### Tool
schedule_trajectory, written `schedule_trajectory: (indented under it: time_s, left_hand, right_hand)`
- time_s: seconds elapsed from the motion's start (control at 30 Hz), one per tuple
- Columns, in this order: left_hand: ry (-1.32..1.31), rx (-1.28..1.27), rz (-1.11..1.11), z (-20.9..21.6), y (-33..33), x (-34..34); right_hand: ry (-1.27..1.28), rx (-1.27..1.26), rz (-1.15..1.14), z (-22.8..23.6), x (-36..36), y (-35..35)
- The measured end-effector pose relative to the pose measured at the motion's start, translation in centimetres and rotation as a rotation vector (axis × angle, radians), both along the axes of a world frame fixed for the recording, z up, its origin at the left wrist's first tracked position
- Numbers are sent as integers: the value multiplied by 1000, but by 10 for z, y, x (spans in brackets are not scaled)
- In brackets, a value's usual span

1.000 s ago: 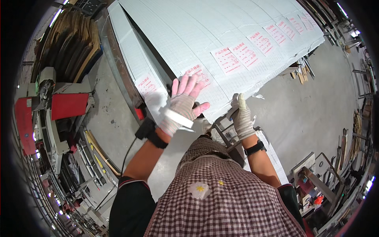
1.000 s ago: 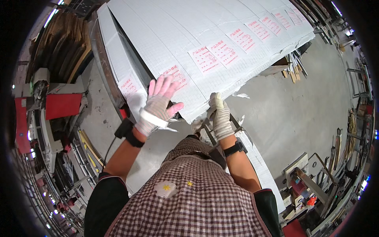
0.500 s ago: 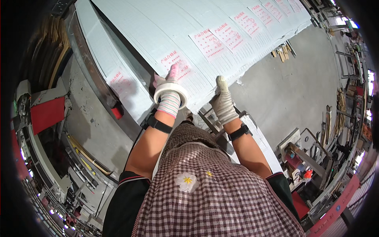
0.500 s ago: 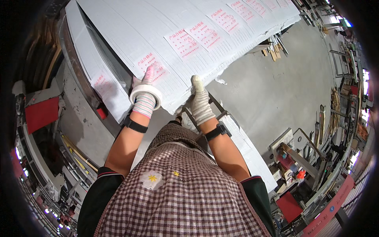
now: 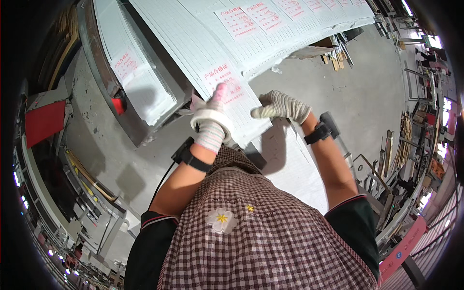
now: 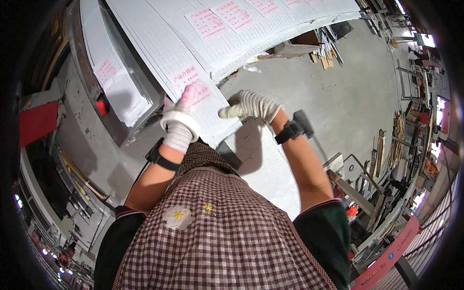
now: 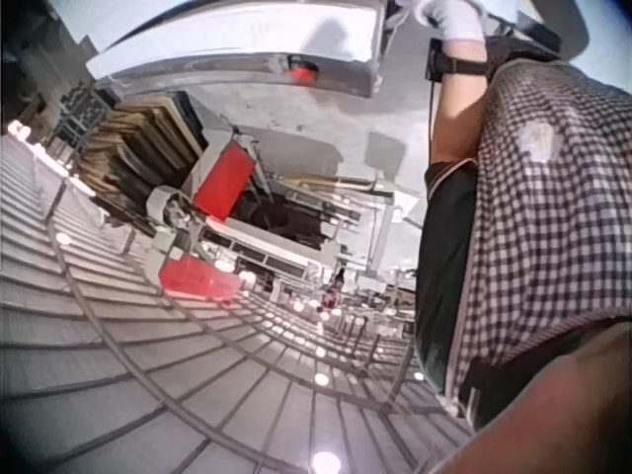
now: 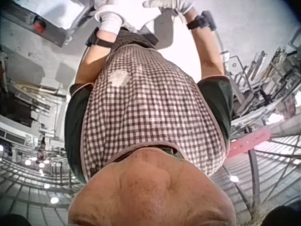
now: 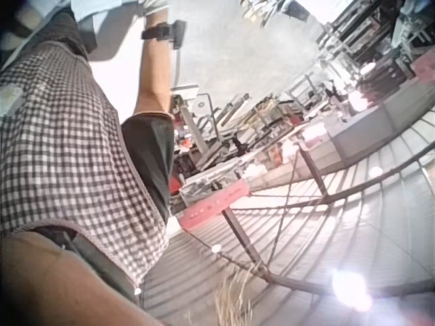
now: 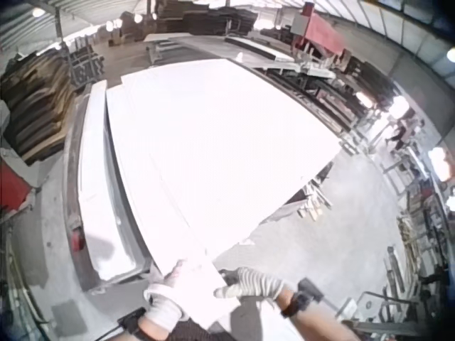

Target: Applying adhesive tape to the edges of long metal or plastic structural panels in a warehouse.

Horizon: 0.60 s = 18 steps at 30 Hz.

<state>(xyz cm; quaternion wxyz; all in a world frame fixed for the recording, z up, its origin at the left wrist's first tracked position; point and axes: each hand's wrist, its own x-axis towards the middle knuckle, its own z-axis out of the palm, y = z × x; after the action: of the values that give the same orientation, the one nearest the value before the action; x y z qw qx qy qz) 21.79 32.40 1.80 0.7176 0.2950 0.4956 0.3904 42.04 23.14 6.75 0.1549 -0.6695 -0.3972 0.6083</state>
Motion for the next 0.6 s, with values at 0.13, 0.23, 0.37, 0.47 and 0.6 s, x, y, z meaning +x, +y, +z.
schedule_trajectory:
  time_s: [0.13,0.23,0.37,0.47,0.6]
  left_hand:
    - [26,10,36,-2,-51,5]
    - [359,81,-2,0,-60,-4]
    - [268,476,66,35,-59,-24]
    - [168,760,-220,76,-64,-28]
    - [197,720,-558,106,-67,-28]
  right_hand:
    - [-262,171,282,25,13,-25]
    - [-118,415,-313,45,3,-58]
    - [154,492,-476,80,-17,-81]
    - [73,554,-368,98,-37,-75]
    - [-140,704,-58,98,-61,-52]
